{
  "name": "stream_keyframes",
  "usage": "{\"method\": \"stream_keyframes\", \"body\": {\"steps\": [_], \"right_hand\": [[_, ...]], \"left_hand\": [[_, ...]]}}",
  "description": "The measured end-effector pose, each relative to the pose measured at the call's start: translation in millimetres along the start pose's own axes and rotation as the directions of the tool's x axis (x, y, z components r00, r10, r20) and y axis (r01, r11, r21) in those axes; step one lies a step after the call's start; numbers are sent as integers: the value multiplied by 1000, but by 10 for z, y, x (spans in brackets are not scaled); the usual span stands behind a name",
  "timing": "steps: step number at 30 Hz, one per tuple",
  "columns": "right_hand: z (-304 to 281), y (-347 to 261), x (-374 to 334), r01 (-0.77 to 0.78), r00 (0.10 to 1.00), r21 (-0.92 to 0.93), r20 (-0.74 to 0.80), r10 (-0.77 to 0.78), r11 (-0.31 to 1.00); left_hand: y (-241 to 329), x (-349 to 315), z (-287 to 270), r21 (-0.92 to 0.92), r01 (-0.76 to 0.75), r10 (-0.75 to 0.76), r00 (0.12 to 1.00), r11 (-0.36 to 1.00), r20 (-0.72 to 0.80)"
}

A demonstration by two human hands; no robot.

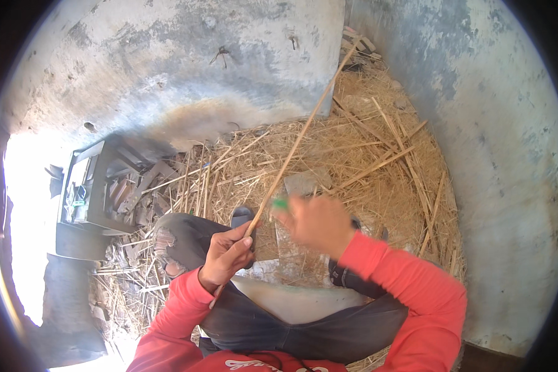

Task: The person strips bark from a wooden stick using a small green utility knife while sitting on the floor.

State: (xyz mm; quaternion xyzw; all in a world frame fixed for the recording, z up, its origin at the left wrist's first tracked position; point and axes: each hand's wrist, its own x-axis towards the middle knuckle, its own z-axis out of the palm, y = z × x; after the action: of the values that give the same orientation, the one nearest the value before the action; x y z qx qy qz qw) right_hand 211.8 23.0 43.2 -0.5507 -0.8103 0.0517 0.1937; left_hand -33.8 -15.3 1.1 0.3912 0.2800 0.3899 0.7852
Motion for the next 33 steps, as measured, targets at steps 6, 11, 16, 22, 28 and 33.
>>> {"method": "stream_keyframes", "body": {"steps": [6,11,16,22,28,33], "right_hand": [[-24,99,-30,79,997,-14,22,-79,997],[144,-35,-57,143,988,-16,60,-142,990],[241,-27,-49,118,986,-38,119,-113,992],[138,339,230,32,999,-84,15,-31,996],[227,97,16,189,982,-107,24,-187,976],[194,562,295,94,994,-231,-35,-105,968]], "left_hand": [[-4,7,12,65,65,-67,997,996,29],[19,5,-17,-86,76,-76,997,993,5],[56,25,35,-148,106,-120,989,983,-91],[12,9,-29,-85,96,-99,994,992,-37],[37,29,-17,1,98,-98,995,995,-24],[46,85,15,-1,94,-94,996,996,9]]}}
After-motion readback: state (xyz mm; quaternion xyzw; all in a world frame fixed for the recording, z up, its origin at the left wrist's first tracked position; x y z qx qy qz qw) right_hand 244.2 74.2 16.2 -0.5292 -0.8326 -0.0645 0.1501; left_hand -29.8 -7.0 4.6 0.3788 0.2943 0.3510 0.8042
